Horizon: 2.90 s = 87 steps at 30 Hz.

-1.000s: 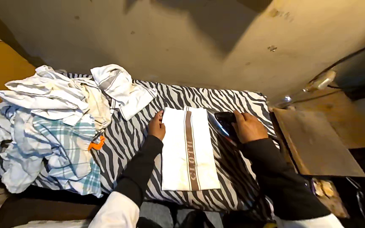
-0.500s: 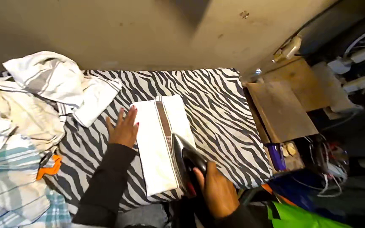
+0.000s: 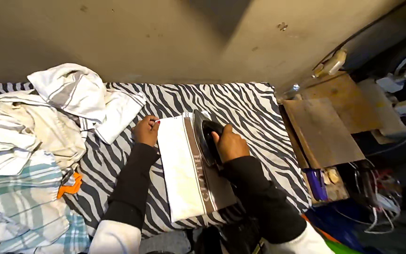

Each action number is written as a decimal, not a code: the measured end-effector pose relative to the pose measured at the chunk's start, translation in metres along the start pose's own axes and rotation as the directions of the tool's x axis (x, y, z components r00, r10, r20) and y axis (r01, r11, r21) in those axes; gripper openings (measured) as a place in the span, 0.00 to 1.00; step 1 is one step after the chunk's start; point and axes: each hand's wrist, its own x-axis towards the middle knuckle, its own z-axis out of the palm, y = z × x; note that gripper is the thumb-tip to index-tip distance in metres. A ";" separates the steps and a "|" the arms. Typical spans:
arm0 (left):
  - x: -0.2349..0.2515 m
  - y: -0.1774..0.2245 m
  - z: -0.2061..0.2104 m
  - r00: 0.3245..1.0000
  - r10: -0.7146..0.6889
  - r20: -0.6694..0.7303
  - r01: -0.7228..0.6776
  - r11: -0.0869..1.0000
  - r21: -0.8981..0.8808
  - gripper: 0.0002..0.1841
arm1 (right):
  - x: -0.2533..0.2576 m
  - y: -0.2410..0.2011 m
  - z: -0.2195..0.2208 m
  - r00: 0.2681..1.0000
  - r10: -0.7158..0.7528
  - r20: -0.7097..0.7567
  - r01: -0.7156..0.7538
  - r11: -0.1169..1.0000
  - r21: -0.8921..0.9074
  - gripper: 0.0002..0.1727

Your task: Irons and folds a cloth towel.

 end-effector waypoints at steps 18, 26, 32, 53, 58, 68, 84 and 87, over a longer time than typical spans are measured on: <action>-0.265 0.014 -0.033 0.932 -0.244 0.267 0.347 0.812 -0.469 0.21 | 0.033 -0.087 -0.003 0.771 -0.622 0.134 0.635 0.738 -0.228 0.22; -0.275 0.009 -0.038 0.845 -0.293 0.446 0.498 0.736 -0.459 0.21 | -0.005 -0.050 0.015 0.777 -0.608 0.165 0.630 0.757 -0.174 0.19; -0.302 0.008 -0.067 0.978 -0.129 0.163 0.179 0.923 -0.339 0.20 | -0.104 0.077 0.053 0.660 -0.721 0.212 0.751 0.638 -0.170 0.16; -0.280 0.106 -0.040 0.862 0.506 -0.001 -0.479 0.815 -0.327 0.12 | -0.088 0.030 0.045 0.640 -0.730 0.240 0.768 0.621 -0.156 0.14; -0.291 0.065 0.022 0.758 0.623 0.194 -0.634 0.774 -0.009 0.14 | -0.059 0.003 0.021 0.673 -0.656 0.342 0.734 0.651 -0.195 0.17; -0.280 0.046 0.017 0.776 0.350 0.525 -0.442 0.895 0.057 0.33 | 0.059 -0.068 -0.011 0.745 -0.664 0.061 0.658 0.717 -0.228 0.18; -0.116 0.001 -0.041 0.791 -0.250 0.559 0.574 0.621 -0.534 0.24 | -0.033 0.098 0.005 0.997 -0.053 0.050 0.054 0.998 -0.015 0.23; -0.073 0.019 -0.020 0.816 -0.192 0.545 0.556 0.516 -0.652 0.20 | -0.006 0.111 -0.023 0.996 -0.061 0.058 0.061 0.998 -0.001 0.26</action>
